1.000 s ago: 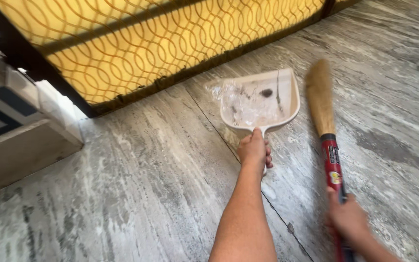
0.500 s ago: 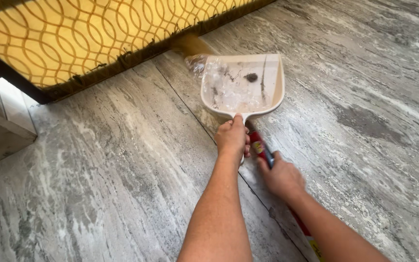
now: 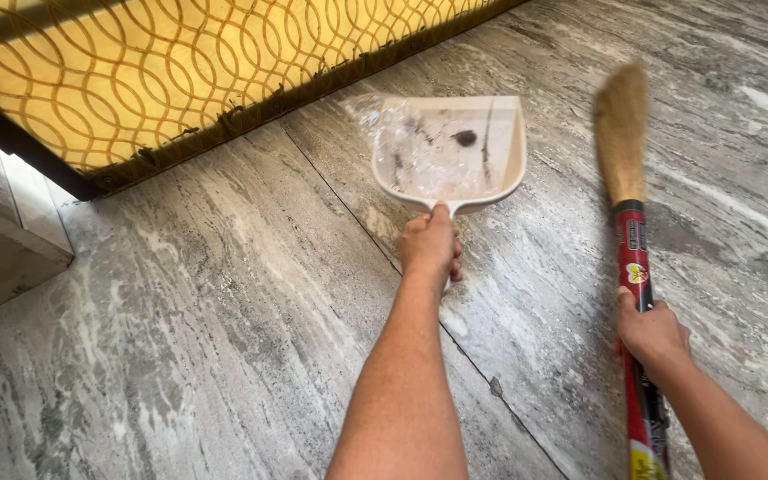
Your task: The person sweeps debris from a marble floor using a broom and dustpan and then empties the dustpan into a trash bin.
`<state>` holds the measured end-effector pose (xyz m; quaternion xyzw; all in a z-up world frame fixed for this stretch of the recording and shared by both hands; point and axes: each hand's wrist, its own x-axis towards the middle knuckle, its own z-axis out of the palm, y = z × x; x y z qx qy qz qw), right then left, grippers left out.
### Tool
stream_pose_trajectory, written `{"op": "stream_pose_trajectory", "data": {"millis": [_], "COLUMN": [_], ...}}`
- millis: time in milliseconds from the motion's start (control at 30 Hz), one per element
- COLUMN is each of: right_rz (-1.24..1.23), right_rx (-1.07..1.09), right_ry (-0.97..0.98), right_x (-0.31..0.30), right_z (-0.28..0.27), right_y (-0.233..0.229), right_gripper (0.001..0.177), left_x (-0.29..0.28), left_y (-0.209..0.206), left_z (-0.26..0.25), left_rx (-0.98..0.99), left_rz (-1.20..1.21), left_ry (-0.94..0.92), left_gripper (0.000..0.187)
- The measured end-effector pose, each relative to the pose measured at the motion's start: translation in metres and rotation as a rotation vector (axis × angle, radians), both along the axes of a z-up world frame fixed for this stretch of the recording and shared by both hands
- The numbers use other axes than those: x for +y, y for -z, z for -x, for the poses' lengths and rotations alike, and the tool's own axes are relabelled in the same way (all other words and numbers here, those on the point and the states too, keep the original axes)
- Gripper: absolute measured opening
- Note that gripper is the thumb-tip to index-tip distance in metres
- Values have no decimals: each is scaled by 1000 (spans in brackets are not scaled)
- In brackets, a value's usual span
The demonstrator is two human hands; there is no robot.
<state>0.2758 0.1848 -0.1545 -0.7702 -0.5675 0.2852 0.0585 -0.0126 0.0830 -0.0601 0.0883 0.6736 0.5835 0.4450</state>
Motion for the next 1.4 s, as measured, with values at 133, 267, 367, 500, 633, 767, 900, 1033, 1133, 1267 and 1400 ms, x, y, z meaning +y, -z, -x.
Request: {"op": "stream_pose_trajectory", "data": {"millis": [133, 267, 367, 500, 633, 767, 900, 1033, 1133, 1267, 1400], "right_rz": [-7, 151, 179, 107, 165, 40, 9, -48, -74, -45, -108], "right_rx": [336, -30, -290, -450, -464, -444, -405, -397, -434, -466, -317], "right_ry": [75, -270, -521, -553, -392, -274, -230, -412, -665, -1069, -1142], "right_x": [-49, -75, -79, -67, -28, 14, 45, 27, -3, -32, -37], "right_z": [25, 31, 9, -49, -101, -114, -90, -88, -87, -72, -44], "right_y": [-33, -37, -20, 9, 29, 13, -45, -101, -114, -81, -28], "right_gripper": [69, 66, 62, 70, 65, 70, 63, 61, 50, 51, 56], "left_x": [4, 6, 8, 9, 6, 7, 18, 43, 63, 64, 42], "left_y": [-18, -18, -11, 7, 20, 12, -5, -17, -18, -17, -16], "left_z": [-11, -23, -23, -23, -17, -13, -23, -49, -68, -66, -50], "left_rx": [14, 29, 11, -42, -13, 33, -46, -89, -268, -154, -118], "left_rz": [22, 23, 32, 3, 15, 7, -40, -119, -248, -254, -187], "left_ry": [33, 93, 126, 137, 177, 199, 168, 125, 50, 194, 168], "left_gripper": [41, 42, 42, 43, 44, 45, 41, 45, 44, 46, 40]}}
